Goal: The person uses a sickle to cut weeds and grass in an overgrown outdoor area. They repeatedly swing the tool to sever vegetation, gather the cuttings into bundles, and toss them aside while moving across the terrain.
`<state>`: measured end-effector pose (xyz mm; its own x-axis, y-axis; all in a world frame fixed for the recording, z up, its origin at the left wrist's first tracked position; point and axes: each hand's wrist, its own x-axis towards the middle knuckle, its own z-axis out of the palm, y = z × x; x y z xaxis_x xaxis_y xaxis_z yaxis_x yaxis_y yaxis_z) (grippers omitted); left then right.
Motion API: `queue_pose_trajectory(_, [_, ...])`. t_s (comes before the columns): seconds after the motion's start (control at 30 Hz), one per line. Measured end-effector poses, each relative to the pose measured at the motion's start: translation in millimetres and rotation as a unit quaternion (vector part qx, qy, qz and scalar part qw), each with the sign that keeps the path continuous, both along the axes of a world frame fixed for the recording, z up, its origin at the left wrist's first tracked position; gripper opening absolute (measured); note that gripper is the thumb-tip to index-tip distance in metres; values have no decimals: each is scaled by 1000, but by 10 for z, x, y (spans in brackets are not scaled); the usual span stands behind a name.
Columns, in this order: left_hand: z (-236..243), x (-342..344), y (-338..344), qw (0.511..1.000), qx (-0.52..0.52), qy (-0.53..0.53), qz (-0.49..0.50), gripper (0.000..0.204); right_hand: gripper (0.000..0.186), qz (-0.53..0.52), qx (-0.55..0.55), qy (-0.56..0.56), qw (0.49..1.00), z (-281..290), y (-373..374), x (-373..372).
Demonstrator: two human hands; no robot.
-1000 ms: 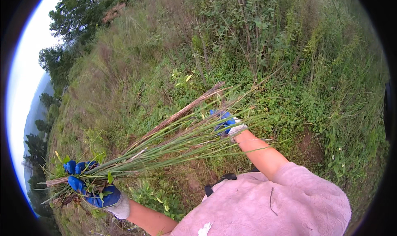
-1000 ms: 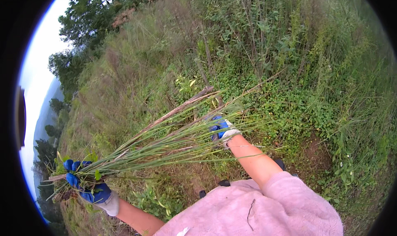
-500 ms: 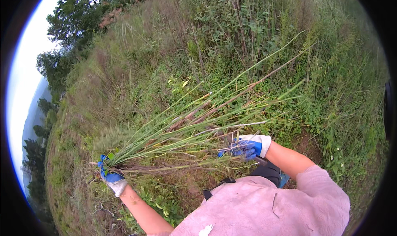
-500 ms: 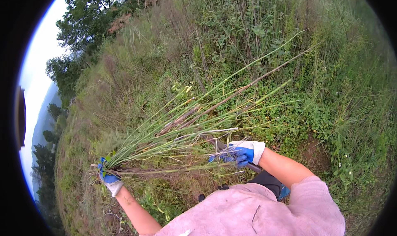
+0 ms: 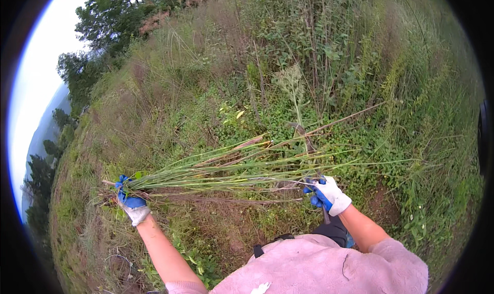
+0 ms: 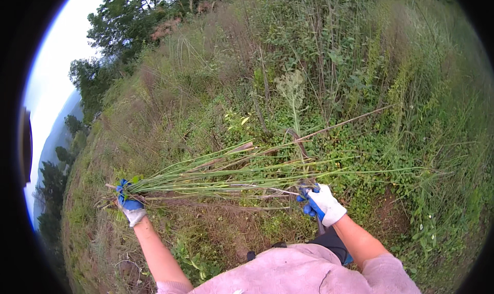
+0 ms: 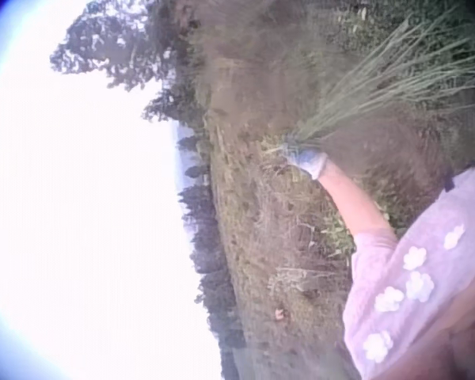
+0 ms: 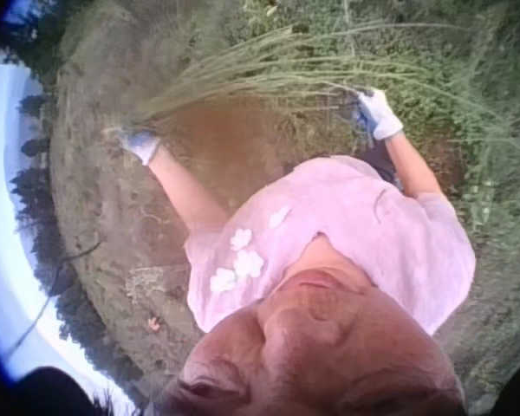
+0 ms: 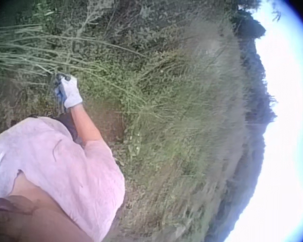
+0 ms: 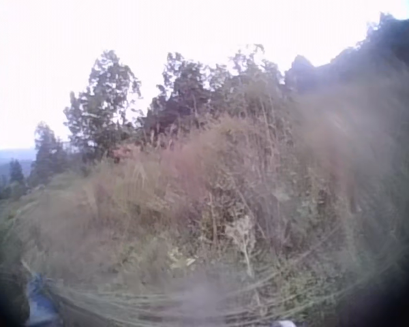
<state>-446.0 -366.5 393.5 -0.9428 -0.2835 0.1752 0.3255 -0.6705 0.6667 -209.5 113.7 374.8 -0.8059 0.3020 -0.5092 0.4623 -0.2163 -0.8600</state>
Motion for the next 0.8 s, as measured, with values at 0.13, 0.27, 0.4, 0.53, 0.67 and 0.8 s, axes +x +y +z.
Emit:
queue_pose_trajectory(0.13, [554, 137, -312, 988, -106, 70, 92, 29, 9, -80, 33, -38, 996, -465, 600, 276])
queue_pose_trajectory(0.27, [955, 295, -210, 948, -189, 164, 197, 34, 6, -172, 117, -34, 977, -597, 1113, 409])
queue_pose_trajectory(0.4, [1068, 472, 313, 948, -267, 160, 70, 39, 5, -200, 140, 24, 970, -444, 1210, 160])
queue_pose_trajectory(0.53, [803, 669, 1465, 912, -387, 73, -115, 44, 17, -116, 32, 70, 990, -15, 897, -191])
queue_pose_trajectory(0.67, [301, 954, 2175, 637, -726, 249, -74, 57, 14, 74, -64, 42, 994, 498, 7, -430])
queue_pose_trajectory(0.8, [350, 1273, 2564, 512, -776, 315, -192, 62, 16, 148, -229, 44, 961, 459, -48, -241])
